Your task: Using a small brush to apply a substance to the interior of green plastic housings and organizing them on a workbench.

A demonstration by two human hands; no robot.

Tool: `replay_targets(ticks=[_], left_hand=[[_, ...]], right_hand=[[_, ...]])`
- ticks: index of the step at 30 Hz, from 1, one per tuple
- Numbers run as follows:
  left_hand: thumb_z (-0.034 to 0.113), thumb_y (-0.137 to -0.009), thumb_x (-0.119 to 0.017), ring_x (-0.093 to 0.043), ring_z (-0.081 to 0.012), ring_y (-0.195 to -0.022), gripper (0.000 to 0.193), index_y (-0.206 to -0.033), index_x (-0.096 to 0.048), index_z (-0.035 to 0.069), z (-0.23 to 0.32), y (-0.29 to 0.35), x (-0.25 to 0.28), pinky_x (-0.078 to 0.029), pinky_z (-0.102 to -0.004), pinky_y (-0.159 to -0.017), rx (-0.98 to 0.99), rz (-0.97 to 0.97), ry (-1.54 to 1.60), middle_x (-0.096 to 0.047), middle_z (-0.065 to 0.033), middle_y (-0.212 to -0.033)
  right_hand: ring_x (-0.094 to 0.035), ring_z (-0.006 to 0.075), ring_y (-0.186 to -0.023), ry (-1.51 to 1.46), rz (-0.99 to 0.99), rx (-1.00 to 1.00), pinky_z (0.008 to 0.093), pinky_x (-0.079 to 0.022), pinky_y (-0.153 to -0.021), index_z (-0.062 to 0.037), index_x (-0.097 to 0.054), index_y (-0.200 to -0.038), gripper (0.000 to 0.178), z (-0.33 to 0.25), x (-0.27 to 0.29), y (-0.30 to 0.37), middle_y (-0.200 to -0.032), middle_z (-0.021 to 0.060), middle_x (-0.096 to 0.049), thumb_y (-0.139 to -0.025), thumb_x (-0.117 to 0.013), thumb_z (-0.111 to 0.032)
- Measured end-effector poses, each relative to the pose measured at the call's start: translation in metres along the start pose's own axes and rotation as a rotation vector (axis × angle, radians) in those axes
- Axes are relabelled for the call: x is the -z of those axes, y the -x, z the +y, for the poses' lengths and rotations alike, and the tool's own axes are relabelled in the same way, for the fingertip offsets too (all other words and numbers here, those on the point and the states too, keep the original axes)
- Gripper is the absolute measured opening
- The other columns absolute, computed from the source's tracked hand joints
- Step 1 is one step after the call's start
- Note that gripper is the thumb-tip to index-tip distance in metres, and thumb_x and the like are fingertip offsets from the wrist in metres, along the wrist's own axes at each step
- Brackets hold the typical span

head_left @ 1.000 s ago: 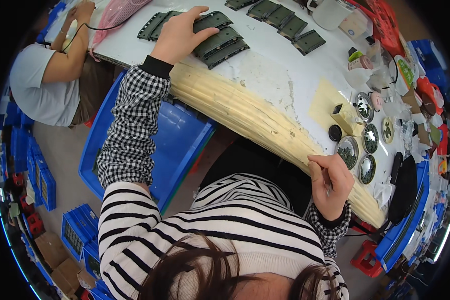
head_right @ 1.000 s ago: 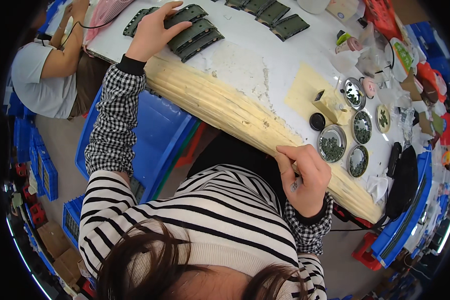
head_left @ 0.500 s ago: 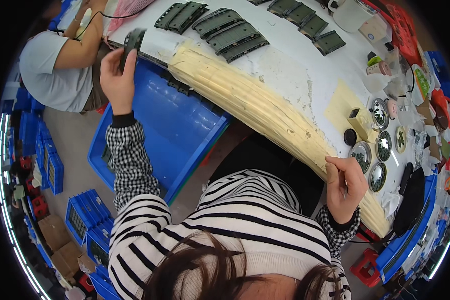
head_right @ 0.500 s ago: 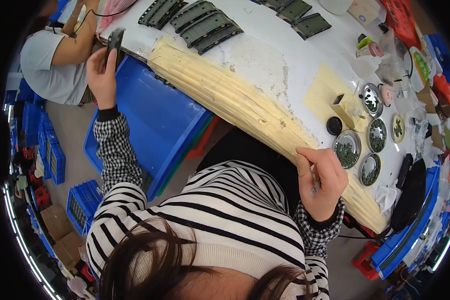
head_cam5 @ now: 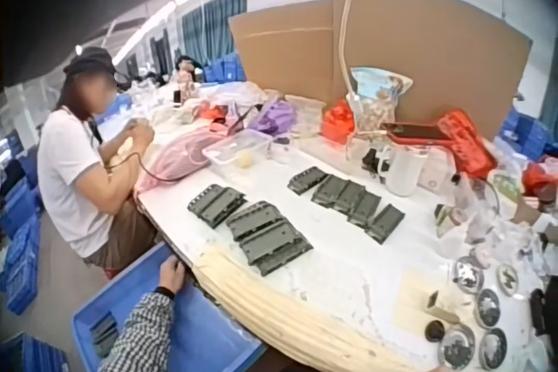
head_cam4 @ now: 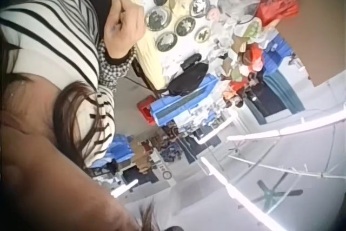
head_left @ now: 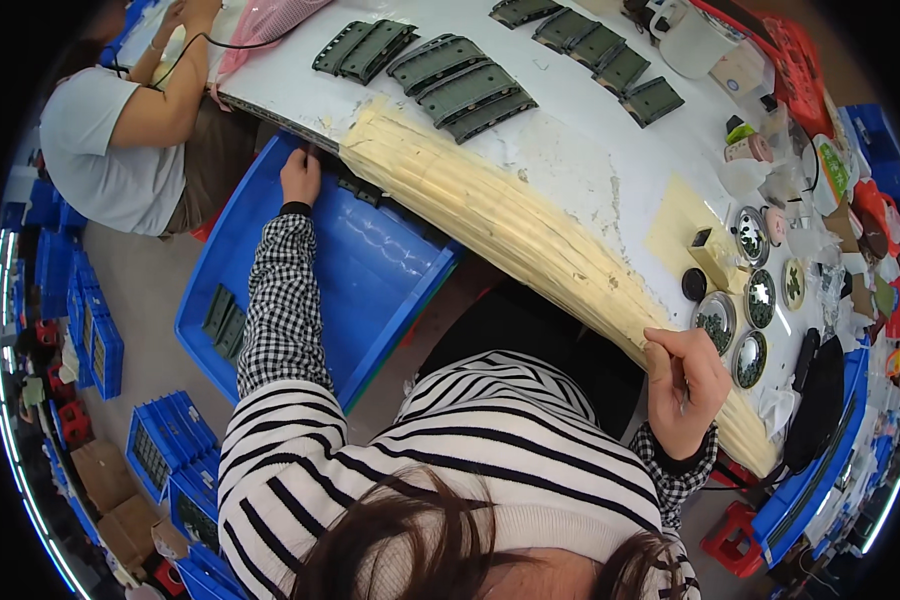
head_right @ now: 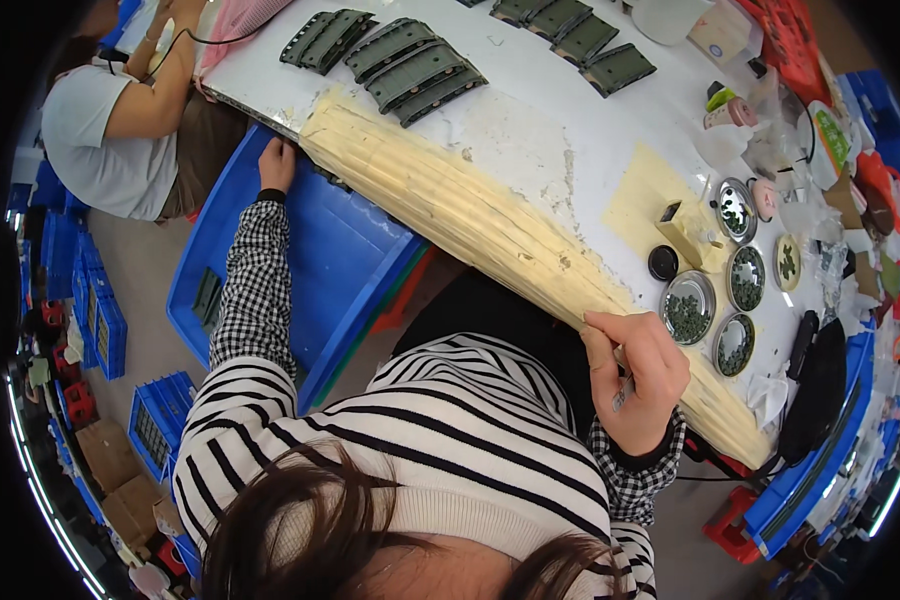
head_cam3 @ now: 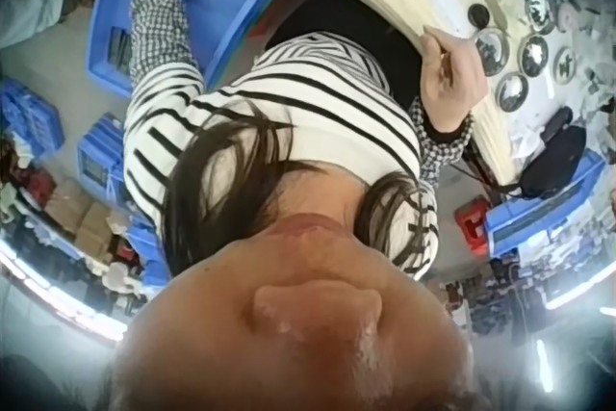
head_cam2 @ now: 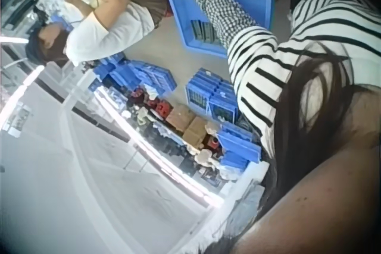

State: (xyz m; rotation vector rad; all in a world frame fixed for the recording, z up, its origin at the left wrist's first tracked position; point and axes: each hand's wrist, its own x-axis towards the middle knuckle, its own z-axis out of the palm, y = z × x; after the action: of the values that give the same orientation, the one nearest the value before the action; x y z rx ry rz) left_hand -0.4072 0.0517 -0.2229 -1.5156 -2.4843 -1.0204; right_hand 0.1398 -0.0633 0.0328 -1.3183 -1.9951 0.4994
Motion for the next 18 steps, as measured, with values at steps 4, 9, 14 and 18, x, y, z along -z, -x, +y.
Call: replay_targets(ticks=[4,9,14,18], left_hand=[[0.019,-0.096,-0.059,-0.062,-0.0258,-0.089,0.024,-0.109,-0.064,0.000,0.087,0.009,0.037,-0.049,-0.0345,-0.082,-0.083,0.595,0.298,-0.065,-0.0145,-0.100],[0.036,-0.083,-0.075,-0.043,-0.0411,-0.127,0.061,-0.133,-0.053,0.007,0.247,0.020,0.102,-0.036,-0.0462,-0.106,-0.723,0.115,0.320,-0.047,-0.0264,-0.136],[0.051,-0.073,-0.078,-0.024,-0.0495,-0.140,0.085,-0.145,-0.043,0.021,0.294,0.013,0.068,-0.025,-0.0524,-0.113,-0.704,-0.211,-0.185,-0.027,-0.0358,-0.148],[0.056,-0.070,-0.077,-0.029,-0.0514,-0.136,0.087,-0.144,-0.045,0.024,0.292,-0.001,0.067,-0.031,-0.0538,-0.110,-0.685,-0.315,-0.085,-0.032,-0.0372,-0.143]], right_hand=[[-0.048,0.0168,-0.052,0.027,0.002,-0.005,0.0266,-0.036,-0.048,-0.0004,-0.069,-0.088,0.015,0.005,0.002,-0.001,-0.068,0.0074,-0.056,-0.076,-0.073,0.007],[-0.052,0.0186,-0.054,-0.003,-0.036,0.056,0.0281,-0.040,-0.049,-0.0002,-0.068,-0.087,0.015,-0.001,-0.005,-0.012,-0.069,0.0086,-0.059,-0.074,-0.073,0.007],[-0.054,0.0197,-0.055,-0.006,-0.015,0.072,0.0285,-0.042,-0.050,0.0002,-0.068,-0.087,0.015,-0.003,0.000,-0.006,-0.070,0.0090,-0.060,-0.075,-0.073,0.007],[-0.054,0.0201,-0.055,0.022,-0.013,-0.012,0.0281,-0.041,-0.051,0.0000,-0.068,-0.087,0.014,0.008,0.005,0.004,-0.071,0.0092,-0.061,-0.076,-0.072,0.007]])
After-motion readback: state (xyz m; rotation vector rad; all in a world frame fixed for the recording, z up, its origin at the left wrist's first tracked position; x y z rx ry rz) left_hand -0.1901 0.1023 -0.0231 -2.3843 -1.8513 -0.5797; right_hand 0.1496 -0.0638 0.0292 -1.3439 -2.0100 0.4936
